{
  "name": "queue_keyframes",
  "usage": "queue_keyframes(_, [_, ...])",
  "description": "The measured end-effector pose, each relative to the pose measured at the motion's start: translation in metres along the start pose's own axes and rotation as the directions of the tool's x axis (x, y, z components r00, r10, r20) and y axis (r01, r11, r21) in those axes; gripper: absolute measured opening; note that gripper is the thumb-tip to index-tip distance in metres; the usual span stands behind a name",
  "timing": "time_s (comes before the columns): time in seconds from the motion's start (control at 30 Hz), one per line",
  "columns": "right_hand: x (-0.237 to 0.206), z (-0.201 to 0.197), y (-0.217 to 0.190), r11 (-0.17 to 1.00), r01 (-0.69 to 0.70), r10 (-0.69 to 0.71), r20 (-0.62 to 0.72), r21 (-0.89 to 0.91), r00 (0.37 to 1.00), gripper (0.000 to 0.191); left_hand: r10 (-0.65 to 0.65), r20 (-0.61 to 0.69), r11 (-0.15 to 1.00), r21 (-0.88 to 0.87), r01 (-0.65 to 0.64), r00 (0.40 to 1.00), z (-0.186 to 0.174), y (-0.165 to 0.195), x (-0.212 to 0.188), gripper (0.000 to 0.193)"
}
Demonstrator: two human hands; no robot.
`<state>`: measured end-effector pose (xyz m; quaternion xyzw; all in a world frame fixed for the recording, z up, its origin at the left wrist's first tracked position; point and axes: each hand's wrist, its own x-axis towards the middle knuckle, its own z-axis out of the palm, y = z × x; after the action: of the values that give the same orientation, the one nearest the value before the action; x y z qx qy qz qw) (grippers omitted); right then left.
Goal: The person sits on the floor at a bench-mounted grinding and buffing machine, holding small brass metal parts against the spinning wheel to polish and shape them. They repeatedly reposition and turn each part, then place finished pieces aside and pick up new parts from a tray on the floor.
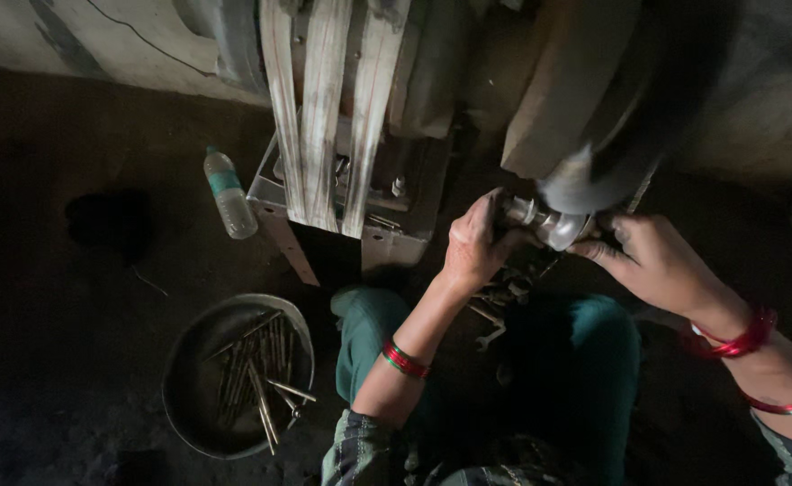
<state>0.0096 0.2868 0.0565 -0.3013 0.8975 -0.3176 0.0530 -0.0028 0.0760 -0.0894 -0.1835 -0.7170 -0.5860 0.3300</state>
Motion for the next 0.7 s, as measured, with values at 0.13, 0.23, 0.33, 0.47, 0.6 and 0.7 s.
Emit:
queue_keyframes(0.13, [-0.004,-0.003,-0.006,0.943,-0.228,0.236,0.003,-0.242,0.972,0.024,0.031,-0.038,0.998,0.048,-0.029,0.999,0.008,-0.010,-0.005,0.067])
queue_keyframes(0.23, [-0.005,-0.005,0.002,0.992,-0.071,0.069,-0.025,-0.108,0.997,0.021,-0.067,-0.002,0.997,0.023,0.067,0.998,0.012,-0.010,-0.006,0.065])
queue_keyframes(0.33, [-0.001,-0.002,0.019,0.987,-0.150,0.150,-0.002,-0.052,0.989,0.021,-0.174,0.011,0.984,-0.037,0.175,0.985,0.012,-0.006,-0.004,0.063])
queue_keyframes(0.47, [0.007,0.003,0.039,0.967,-0.212,0.204,0.068,0.139,0.977,0.021,-0.127,-0.039,0.991,-0.043,0.126,0.991,0.010,-0.002,0.006,0.055])
queue_keyframes(0.6, [0.009,0.005,0.043,0.904,-0.271,0.249,0.109,0.331,0.963,0.020,-0.236,-0.026,0.969,-0.074,0.234,0.971,0.011,0.001,0.013,0.051])
queue_keyframes(0.7, [0.007,0.002,0.038,0.917,-0.306,0.285,0.116,0.256,0.951,0.021,-0.113,-0.070,0.987,-0.123,0.104,0.991,0.014,0.002,0.014,0.050])
